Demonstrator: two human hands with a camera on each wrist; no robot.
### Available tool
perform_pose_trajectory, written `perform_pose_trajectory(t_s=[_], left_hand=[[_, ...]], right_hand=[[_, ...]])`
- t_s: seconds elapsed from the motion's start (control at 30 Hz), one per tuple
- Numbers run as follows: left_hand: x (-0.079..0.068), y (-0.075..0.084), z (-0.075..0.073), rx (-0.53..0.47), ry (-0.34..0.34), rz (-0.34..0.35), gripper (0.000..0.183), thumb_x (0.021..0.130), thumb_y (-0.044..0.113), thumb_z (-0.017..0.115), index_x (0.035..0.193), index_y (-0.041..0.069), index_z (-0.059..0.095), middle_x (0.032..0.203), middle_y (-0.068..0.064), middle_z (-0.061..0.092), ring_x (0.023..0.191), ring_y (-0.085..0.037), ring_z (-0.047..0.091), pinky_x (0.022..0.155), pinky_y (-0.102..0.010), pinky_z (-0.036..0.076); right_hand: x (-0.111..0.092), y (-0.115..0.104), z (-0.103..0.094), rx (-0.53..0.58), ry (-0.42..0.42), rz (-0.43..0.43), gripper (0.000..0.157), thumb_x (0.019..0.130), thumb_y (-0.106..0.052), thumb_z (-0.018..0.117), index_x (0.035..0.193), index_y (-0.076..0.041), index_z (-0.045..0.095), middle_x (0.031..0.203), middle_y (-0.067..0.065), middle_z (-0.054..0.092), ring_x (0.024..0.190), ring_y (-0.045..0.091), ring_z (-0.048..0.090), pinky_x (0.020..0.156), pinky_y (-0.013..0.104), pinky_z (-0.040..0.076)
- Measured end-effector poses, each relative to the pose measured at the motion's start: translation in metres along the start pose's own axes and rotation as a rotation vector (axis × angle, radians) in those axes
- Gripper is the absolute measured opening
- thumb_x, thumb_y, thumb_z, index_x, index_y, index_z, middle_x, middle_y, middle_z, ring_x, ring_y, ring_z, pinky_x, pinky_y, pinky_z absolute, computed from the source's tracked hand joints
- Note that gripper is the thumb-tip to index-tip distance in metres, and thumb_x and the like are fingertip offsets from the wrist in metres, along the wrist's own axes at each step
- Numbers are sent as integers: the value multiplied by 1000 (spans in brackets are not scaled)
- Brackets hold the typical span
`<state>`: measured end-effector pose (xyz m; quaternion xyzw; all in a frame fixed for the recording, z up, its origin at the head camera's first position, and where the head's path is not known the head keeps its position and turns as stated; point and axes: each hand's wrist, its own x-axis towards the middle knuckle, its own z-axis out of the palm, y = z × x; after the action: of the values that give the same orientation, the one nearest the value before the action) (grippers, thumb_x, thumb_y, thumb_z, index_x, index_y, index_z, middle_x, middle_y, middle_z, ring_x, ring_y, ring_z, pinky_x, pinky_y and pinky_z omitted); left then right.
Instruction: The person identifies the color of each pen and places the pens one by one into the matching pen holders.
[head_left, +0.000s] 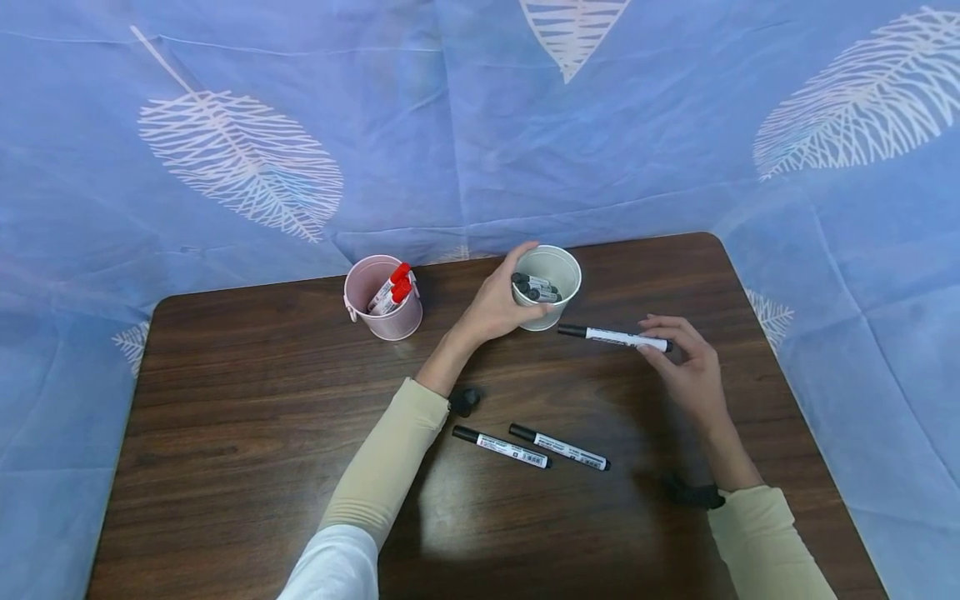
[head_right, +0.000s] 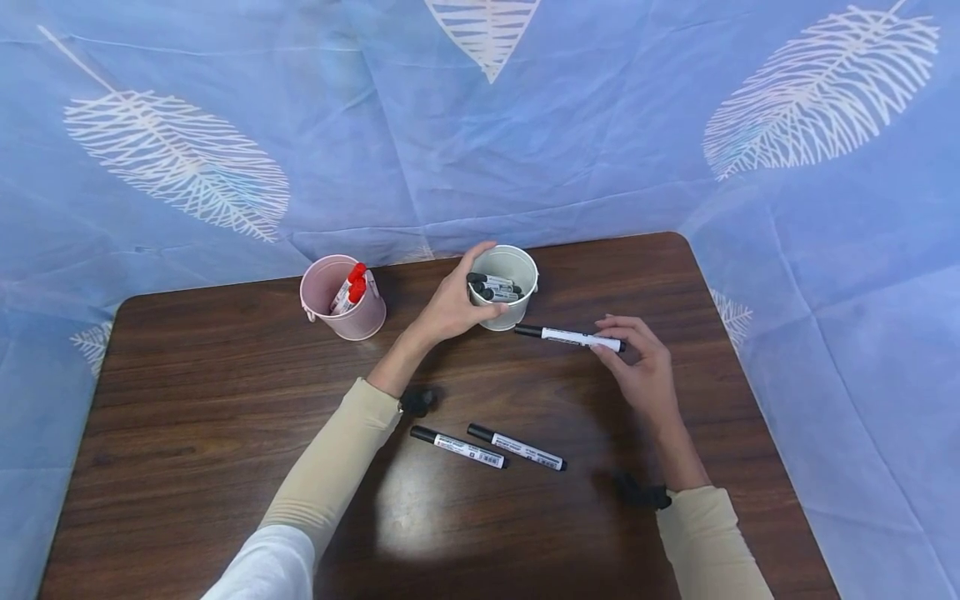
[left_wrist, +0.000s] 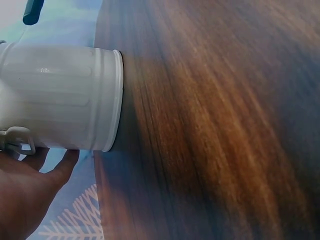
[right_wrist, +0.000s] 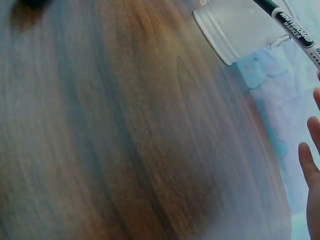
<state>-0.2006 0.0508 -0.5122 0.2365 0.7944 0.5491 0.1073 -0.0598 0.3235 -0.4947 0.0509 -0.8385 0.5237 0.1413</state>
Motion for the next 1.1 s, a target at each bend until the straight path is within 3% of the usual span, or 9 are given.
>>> perform_pose_trajectory(t_s=[0.2,0.43,0.73,1.1], left_hand=[[0,-1,0,8,11,3,93,79,28,84,154,30,29,139,-13,51,117,-18,52,97,-38,42],[0,1,0,-5,11,-15,93,78,26,84,153,29,30,139,-14,51,117,-20,53,98,-39,41],[0,1,0,-21,-7,-48,93,80,29,83,154,34,28,141,-13,49,117,-21,53,97,-41,43],[-1,0,0,-36,-3,-44,92,79,28,83,153,36,29,140,-12,49,116,-21,53,95,-41,44]], right_hand=[[3,-1,-1,52,10,-10,17,90,10,65,106,15,66,117,28,59,124,28,54,91,19,47],[9,-6,-3,30,19,-49,17,90,12,64,107,14,66,119,29,59,119,23,56,82,15,49],[24,-9,-3,99,51,-123,15,89,14,63,104,18,65,115,32,59,119,28,57,92,19,47],[41,-18,0,177,77,-127,15,89,14,62,103,19,64,116,30,58,109,28,59,77,16,51]])
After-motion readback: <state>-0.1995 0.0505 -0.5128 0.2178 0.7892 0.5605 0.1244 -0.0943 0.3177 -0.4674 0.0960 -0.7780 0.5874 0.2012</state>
